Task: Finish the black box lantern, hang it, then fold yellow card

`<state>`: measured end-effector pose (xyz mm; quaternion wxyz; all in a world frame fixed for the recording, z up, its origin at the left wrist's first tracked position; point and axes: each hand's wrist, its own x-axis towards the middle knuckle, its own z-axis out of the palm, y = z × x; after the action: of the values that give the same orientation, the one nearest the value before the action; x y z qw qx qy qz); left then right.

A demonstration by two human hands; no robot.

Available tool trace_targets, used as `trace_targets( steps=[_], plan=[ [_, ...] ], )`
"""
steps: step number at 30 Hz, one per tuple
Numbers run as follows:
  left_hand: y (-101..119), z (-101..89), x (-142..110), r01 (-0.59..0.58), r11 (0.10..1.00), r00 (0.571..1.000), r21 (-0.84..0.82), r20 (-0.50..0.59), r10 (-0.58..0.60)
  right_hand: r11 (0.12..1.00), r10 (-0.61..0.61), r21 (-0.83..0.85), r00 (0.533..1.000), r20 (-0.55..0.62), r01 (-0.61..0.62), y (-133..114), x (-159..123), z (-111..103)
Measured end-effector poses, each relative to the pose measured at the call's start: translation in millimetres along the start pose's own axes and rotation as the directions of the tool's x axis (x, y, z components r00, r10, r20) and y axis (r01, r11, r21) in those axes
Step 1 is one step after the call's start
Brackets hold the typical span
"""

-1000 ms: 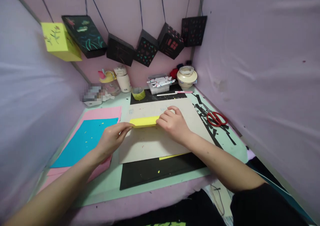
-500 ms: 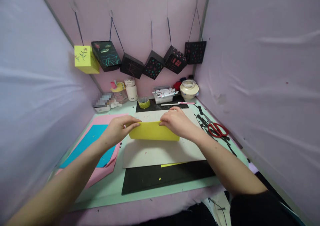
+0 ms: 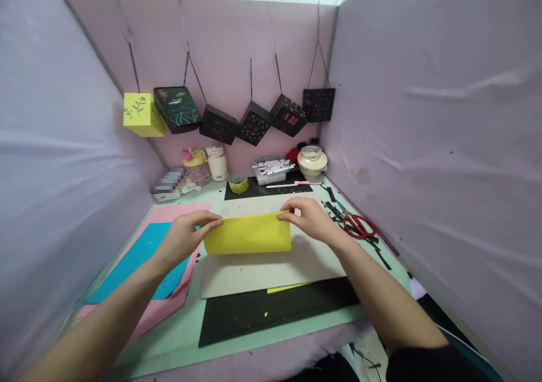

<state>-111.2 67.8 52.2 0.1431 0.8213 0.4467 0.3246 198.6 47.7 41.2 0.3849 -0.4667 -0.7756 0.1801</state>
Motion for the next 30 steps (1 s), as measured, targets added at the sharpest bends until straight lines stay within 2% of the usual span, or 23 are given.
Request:
trace_targets(
  steps=[12, 18, 30],
  plan=[
    [2, 1.2, -3, 0.016, 1.000, 1.000, 0.003, 0.025, -0.016, 0.991, 0.098, 0.097, 0.995, -0.017, -0.096, 1, -4, 1],
    [-1, 2.2, -5, -0.011, 1.000, 1.000, 0.005, 0.009, 0.011, 0.975, 0.153, 0.173, 0.986, -0.068, -0.140, 3, -7, 3],
    [0, 3.7, -8, -0.036, 0.999, 0.999, -0.020, 0.008, 0.036, 0.957, 0.171, 0.264, 0.969, -0.177, -0.120, 3, -12, 11]
  ],
)
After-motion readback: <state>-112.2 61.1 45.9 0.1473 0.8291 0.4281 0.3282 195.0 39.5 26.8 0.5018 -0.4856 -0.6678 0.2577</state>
